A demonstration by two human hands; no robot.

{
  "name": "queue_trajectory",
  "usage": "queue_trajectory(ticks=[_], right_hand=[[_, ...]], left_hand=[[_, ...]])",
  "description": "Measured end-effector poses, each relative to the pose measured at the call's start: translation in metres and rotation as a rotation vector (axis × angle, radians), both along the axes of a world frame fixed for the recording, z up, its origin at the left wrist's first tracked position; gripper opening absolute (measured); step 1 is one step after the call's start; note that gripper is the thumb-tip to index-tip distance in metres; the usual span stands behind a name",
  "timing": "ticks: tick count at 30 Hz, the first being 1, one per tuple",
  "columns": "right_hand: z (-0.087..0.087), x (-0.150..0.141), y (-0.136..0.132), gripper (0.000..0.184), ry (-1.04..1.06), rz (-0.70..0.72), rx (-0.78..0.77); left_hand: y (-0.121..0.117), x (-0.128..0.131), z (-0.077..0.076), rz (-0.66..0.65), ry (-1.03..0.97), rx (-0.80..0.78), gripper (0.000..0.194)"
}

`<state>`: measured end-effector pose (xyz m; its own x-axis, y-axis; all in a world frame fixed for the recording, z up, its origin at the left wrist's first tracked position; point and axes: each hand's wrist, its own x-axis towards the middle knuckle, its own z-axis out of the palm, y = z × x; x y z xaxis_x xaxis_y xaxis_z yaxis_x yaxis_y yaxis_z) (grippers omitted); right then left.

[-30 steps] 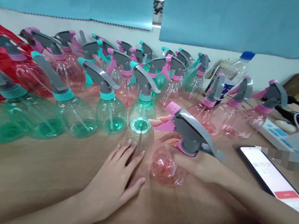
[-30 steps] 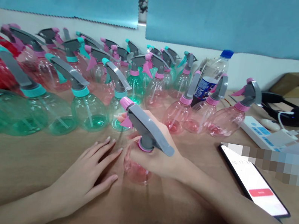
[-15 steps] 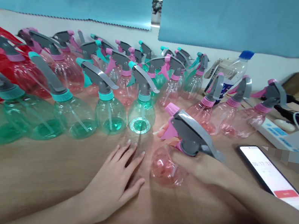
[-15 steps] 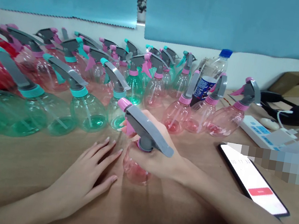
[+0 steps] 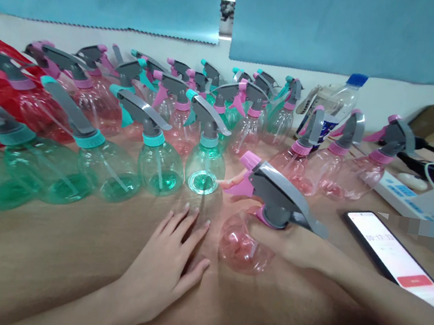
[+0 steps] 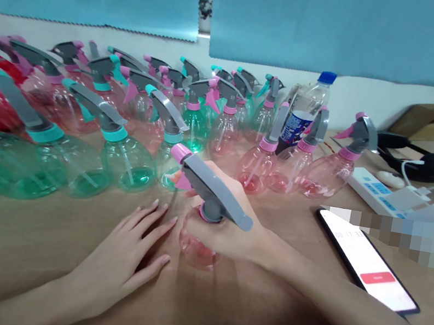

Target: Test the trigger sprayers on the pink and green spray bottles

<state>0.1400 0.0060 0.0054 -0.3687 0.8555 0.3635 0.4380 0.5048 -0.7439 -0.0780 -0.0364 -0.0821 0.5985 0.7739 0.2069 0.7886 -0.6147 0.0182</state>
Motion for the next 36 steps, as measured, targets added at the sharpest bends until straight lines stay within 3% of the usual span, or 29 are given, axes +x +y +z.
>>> queue_trajectory(ticks=[3, 8, 16, 24, 31, 36], right_hand=[[0.000, -0.001, 0.000, 0.033, 0.097, 0.079, -0.047], [-0.001, -0.001, -0.002, 0.046, 0.103, 0.082, -0.068], [-0.010, 0.000, 0.000, 0.040, 0.142, 0.066, -0.082], [-0.015, 0.001, 0.001, 0.056, 0.149, 0.093, -0.046], [-0.022, 0.000, 0.000, 0.060, 0.207, 0.004, -0.032], [-0.027, 0.006, -0.002, 0.068, 0.227, -0.079, 0.084]], left_hand=[[0.001, 0.001, 0.000, -0.001, -0.001, 0.009, 0.051], [0.001, 0.001, 0.000, 0.001, -0.003, 0.008, 0.051], [0.002, 0.002, 0.000, 0.007, -0.001, -0.008, 0.051], [0.004, 0.002, 0.000, 0.032, -0.030, -0.040, 0.051], [0.004, 0.004, 0.005, 0.057, 0.007, -0.109, 0.053], [0.004, 0.003, 0.007, 0.064, 0.012, -0.122, 0.054]])
